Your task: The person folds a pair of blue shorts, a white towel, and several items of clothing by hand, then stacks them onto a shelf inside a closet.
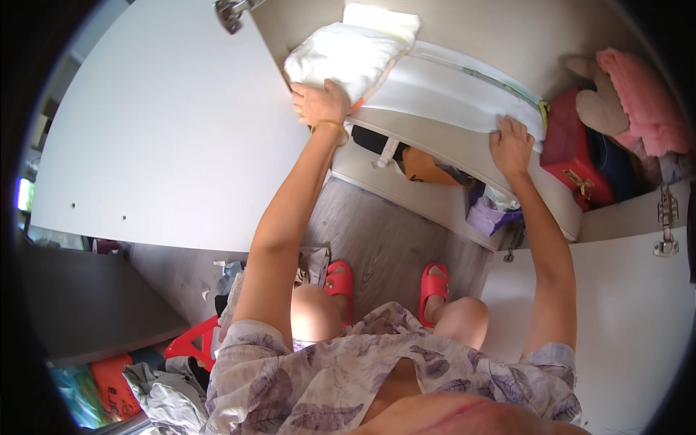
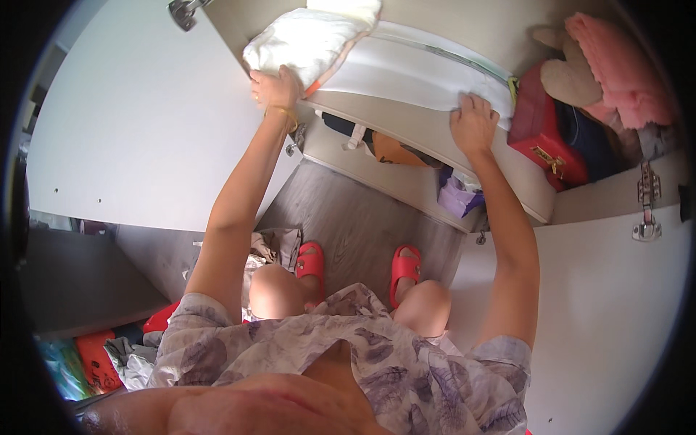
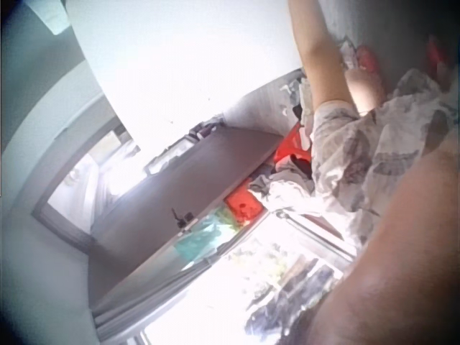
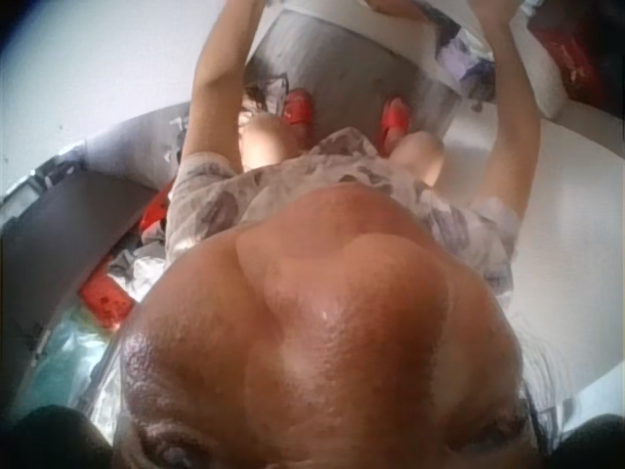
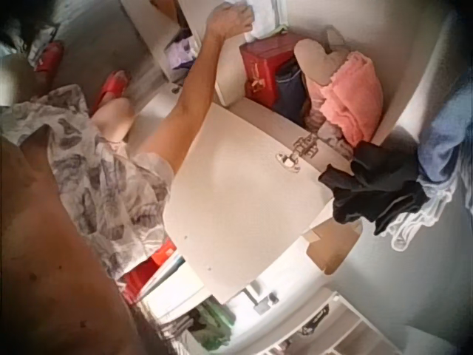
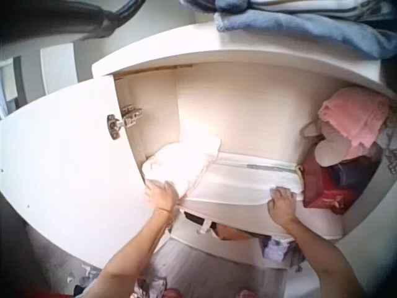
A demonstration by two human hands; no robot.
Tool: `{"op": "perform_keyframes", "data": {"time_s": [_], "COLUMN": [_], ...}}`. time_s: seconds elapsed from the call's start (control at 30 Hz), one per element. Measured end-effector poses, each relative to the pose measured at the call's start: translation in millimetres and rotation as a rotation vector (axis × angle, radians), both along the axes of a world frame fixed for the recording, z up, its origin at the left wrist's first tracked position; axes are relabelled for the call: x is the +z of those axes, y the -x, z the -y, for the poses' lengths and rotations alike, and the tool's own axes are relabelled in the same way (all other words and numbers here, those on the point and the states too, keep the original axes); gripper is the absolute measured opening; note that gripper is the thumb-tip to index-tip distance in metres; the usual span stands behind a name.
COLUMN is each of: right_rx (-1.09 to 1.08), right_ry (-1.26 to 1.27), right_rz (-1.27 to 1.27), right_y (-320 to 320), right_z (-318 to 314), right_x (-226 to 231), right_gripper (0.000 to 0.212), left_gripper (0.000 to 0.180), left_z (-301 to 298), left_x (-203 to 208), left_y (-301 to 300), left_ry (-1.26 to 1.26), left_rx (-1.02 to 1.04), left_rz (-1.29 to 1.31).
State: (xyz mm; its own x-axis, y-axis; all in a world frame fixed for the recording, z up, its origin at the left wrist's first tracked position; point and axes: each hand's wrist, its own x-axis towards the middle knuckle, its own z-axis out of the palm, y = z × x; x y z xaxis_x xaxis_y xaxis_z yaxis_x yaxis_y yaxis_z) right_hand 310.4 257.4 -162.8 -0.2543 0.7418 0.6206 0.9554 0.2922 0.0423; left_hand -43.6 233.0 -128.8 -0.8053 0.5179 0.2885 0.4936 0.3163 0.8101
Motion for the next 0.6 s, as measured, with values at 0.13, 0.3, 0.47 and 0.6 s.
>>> {"op": "perform_keyframes", "data": {"time_s": [0.13, 0.3, 0.47, 0.6], "right_rx": [-0.01, -0.008, 0.016, 0.011], "right_ry": [0.019, 0.023, -0.014, 0.013], "right_rz": [-0.033, -0.045, -0.044, -0.041], "right_y": [-2, 1, -2, -6], "right_z": [2, 0, 0, 2], "right_x": [4, 0, 4, 0], "right_gripper": [0.032, 0.032, 0.03, 0.03], "left_gripper": [0.055, 0.048, 0.043, 0.05], "left_z": [1, -99, -176, -212], "left_x": [36, 68, 68, 52], "left_y": [-21, -37, -77, -88], "left_ry": [-0.107, 0.023, 0.509, 0.852], "left_rx": [-0.1, -0.849, -0.648, -0.708], "left_rz": [-1.088, -0.883, -0.787, -0.503]}}
